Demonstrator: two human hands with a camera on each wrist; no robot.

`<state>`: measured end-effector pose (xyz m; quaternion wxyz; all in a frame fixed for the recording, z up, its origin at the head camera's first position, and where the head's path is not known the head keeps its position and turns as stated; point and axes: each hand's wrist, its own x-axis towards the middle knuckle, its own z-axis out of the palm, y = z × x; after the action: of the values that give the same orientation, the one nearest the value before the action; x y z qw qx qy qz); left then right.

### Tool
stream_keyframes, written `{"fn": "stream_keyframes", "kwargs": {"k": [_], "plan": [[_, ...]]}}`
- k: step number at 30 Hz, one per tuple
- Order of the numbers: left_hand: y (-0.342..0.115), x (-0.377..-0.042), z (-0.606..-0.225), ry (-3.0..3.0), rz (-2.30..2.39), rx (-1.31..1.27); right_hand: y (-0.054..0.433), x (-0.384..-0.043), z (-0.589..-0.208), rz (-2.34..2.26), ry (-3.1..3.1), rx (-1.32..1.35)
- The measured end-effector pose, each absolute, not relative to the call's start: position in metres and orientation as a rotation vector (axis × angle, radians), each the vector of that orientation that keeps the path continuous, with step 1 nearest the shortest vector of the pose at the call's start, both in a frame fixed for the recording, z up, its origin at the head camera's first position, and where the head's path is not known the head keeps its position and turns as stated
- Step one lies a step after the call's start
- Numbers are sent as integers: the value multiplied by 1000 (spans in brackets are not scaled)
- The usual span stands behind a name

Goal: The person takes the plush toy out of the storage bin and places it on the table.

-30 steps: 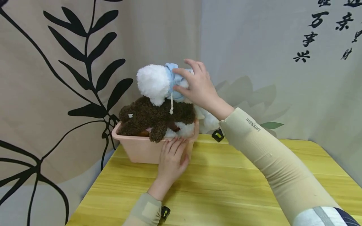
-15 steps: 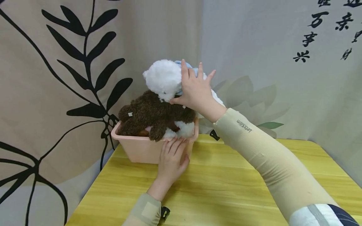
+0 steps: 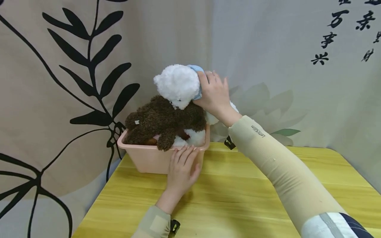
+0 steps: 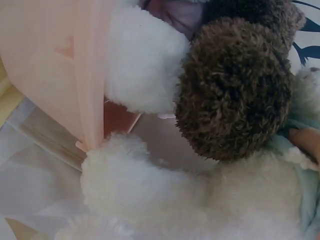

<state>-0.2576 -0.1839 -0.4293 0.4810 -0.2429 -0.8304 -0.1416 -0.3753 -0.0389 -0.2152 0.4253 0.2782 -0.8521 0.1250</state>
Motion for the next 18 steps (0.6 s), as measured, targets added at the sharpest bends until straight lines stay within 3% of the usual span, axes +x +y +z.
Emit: {"fn": "stream_keyframes", "kwargs": {"k": [18], "plan": [[-170, -275, -409, -1919, -413, -607, 40, -385, -193, 784, -2056, 734]]}}
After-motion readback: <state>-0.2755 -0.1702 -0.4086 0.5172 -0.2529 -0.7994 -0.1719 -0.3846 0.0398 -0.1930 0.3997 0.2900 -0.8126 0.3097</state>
